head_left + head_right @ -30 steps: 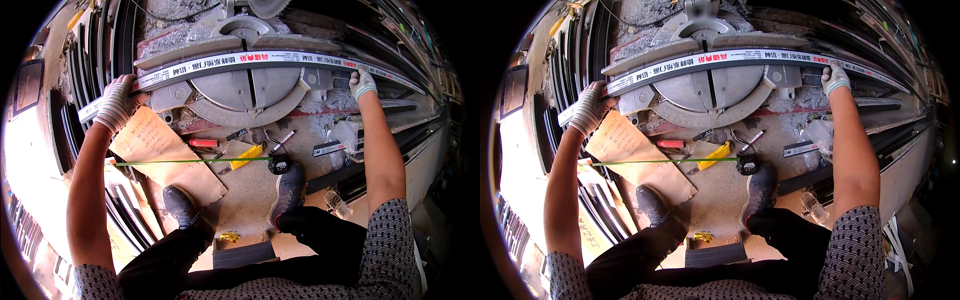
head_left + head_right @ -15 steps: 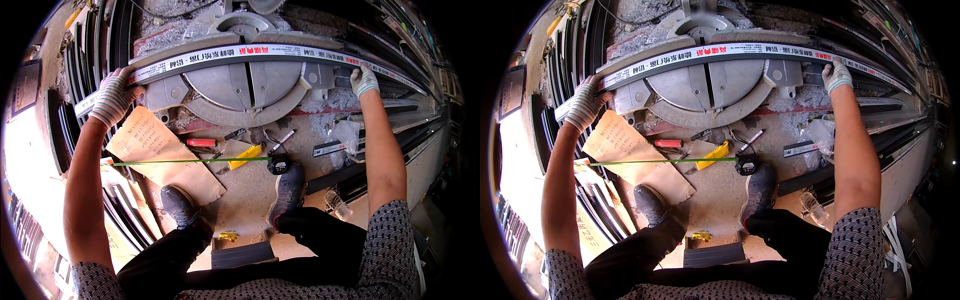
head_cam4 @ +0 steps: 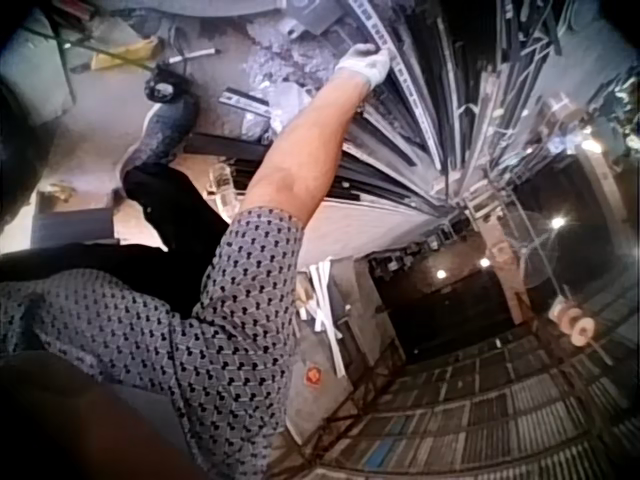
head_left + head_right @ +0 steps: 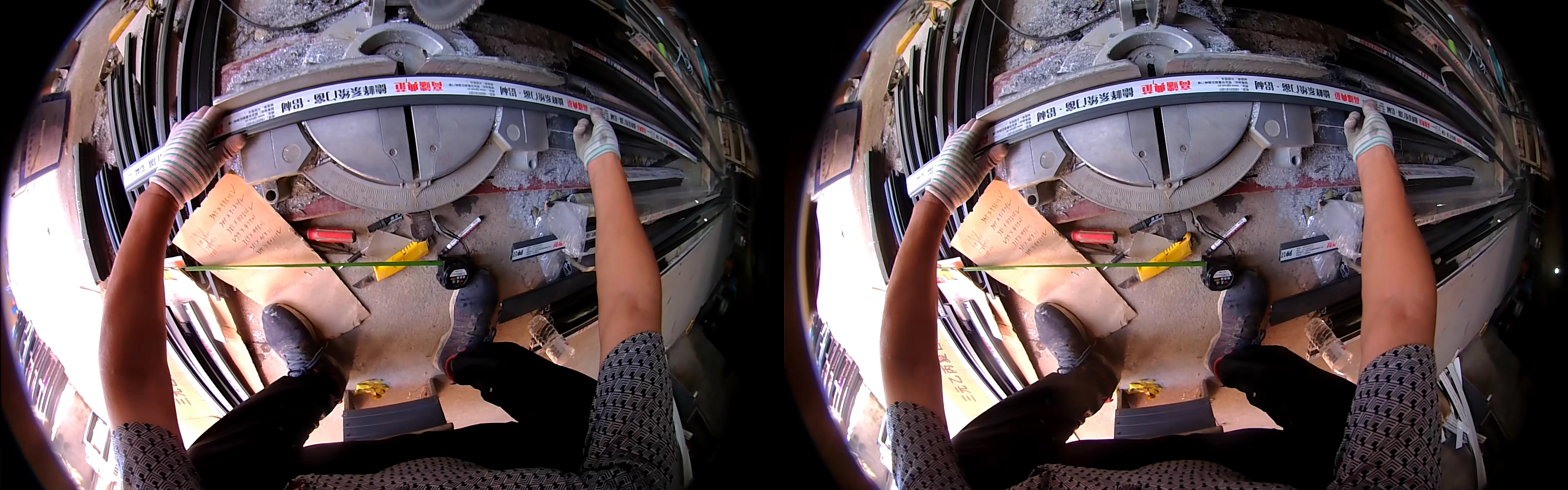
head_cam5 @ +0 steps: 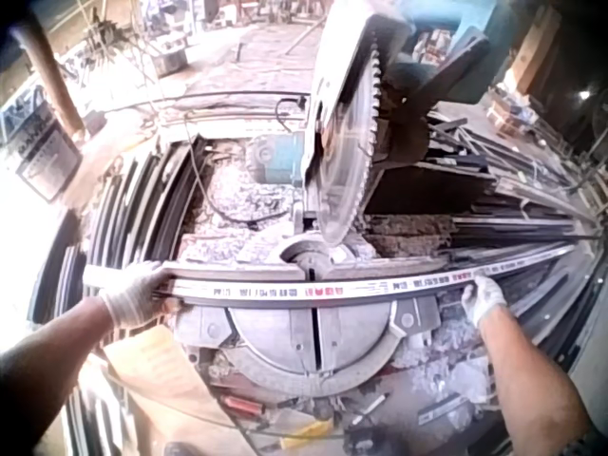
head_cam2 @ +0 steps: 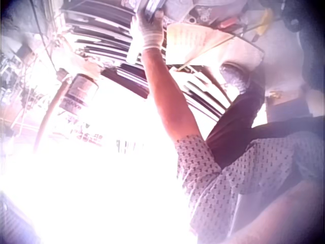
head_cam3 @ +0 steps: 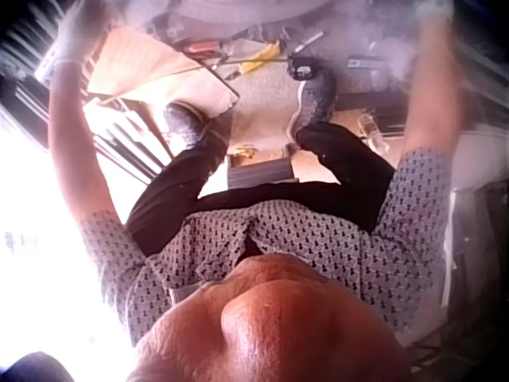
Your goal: The person measures a long metal profile using a tape measure, marks the measurement with a marker, and cuts the profile using a miter saw. They repeat this process for multiple profiles, writing down measurements on a piece of cardboard.
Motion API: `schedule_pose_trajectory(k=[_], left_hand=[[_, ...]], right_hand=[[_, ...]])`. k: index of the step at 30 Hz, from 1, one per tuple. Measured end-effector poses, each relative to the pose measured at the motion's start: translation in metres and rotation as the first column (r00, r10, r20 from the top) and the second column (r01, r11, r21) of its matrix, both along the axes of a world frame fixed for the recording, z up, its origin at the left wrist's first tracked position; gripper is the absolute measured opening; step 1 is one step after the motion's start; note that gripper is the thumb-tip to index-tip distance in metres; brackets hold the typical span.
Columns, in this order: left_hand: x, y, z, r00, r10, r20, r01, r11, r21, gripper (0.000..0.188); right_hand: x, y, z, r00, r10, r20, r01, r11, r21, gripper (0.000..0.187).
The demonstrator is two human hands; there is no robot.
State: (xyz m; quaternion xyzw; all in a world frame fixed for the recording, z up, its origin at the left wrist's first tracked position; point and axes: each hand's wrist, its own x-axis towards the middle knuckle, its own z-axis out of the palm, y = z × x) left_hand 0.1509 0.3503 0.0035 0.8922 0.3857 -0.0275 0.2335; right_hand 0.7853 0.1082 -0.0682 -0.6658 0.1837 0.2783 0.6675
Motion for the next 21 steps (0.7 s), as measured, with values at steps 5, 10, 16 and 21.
schedule_pose_trajectory(k=[5,10,16,21], left_hand=[[0.001,-0.001,0.001,1.0,-0.015,-0.026,0.016,0.999,0.031,0.046],[0.007,-0.004,0.006,1.0,-0.006,-0.025,0.007,0.999,0.038,0.045],[0.004,-0.004,0.007,0.999,-0.041,-0.007,0.041,0.995,0.093,0.042],[-0.012,-0.007,0.008,0.999,0.007,-0.05,-0.003,0.997,0.083,0.042]], right_hand=[[0.001,-0.002,-0.004,1.0,0.007,-0.012,-0.007,1.0,0.015,0.015],[0.008,-0.006,0.008,0.998,0.058,0.007,-0.055,0.974,-0.217,0.03],[0.002,0.018,0.096,0.773,0.487,0.407,-0.223,0.808,-0.545,0.04],[-0.066,0.132,0.241,0.618,0.551,0.561,-0.57,0.805,-0.162,0.042]])
